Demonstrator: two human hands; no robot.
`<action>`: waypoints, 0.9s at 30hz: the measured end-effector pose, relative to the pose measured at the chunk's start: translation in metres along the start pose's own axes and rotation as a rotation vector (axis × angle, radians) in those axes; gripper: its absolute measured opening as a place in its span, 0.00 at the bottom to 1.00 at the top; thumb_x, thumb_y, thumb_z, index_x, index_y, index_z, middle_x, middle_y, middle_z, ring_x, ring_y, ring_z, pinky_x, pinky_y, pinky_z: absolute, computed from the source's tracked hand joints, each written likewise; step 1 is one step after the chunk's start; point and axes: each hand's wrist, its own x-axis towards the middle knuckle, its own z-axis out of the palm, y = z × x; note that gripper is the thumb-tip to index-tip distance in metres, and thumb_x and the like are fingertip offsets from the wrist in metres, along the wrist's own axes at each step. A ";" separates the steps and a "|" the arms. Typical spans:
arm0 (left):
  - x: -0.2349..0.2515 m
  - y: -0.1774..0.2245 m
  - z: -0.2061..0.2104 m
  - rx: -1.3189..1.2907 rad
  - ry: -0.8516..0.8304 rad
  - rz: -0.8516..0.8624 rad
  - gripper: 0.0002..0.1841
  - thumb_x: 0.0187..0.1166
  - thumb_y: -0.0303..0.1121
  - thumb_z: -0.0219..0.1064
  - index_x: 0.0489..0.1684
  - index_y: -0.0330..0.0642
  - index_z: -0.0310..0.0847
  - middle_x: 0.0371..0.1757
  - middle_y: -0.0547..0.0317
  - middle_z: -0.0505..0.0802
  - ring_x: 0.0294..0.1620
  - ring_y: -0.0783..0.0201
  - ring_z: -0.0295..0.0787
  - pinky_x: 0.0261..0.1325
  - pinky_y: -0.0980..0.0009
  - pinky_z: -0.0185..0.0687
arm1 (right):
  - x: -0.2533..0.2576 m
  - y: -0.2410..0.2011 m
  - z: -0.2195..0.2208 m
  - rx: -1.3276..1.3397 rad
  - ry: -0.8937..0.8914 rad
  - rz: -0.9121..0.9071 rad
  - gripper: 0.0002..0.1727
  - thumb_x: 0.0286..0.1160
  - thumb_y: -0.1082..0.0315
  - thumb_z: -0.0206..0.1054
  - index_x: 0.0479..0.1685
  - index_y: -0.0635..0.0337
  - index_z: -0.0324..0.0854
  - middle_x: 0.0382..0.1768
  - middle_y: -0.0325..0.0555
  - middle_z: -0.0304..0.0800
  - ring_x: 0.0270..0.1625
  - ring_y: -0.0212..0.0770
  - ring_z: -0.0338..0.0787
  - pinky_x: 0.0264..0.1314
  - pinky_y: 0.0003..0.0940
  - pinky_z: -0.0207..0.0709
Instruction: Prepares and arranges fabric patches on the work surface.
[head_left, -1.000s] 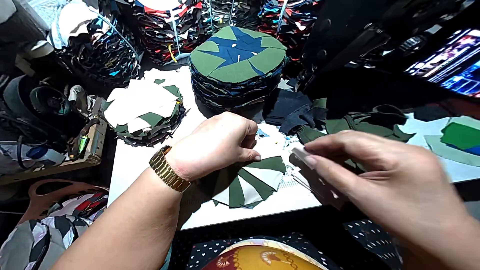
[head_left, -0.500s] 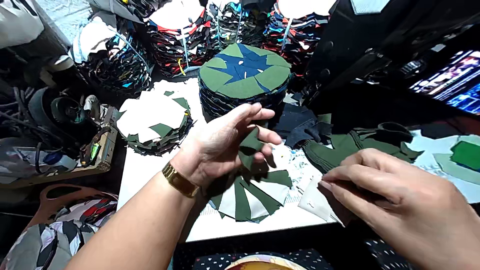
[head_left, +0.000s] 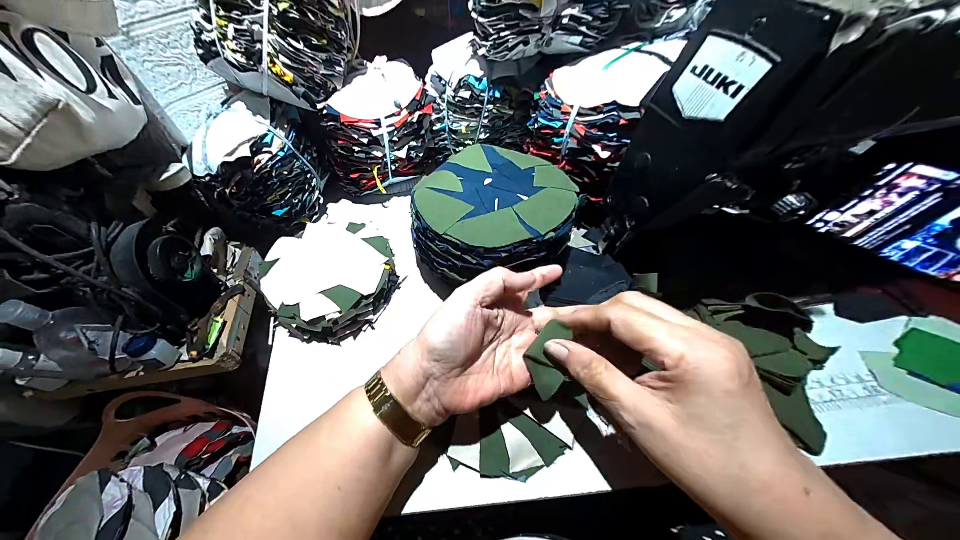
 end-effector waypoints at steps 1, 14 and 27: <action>0.000 0.001 0.001 0.004 0.006 0.007 0.27 0.89 0.44 0.40 0.88 0.54 0.60 0.65 0.52 0.88 0.53 0.65 0.90 0.52 0.70 0.85 | 0.002 -0.001 0.001 0.065 0.008 -0.006 0.09 0.75 0.57 0.69 0.44 0.45 0.92 0.41 0.25 0.87 0.41 0.20 0.87 0.40 0.15 0.83; -0.004 0.014 -0.003 0.495 0.023 0.099 0.17 0.81 0.19 0.57 0.64 0.37 0.82 0.45 0.58 0.92 0.37 0.76 0.86 0.43 0.80 0.83 | 0.027 0.004 -0.027 0.442 -0.107 0.250 0.05 0.64 0.70 0.72 0.35 0.47 0.90 0.26 0.33 0.90 0.26 0.28 0.87 0.26 0.19 0.82; -0.001 0.028 -0.019 0.937 0.103 0.159 0.09 0.76 0.19 0.70 0.50 0.32 0.79 0.26 0.57 0.88 0.25 0.70 0.86 0.32 0.77 0.85 | 0.027 0.026 -0.013 0.264 -0.207 0.180 0.10 0.68 0.71 0.72 0.48 0.51 0.86 0.34 0.32 0.91 0.32 0.25 0.89 0.33 0.19 0.85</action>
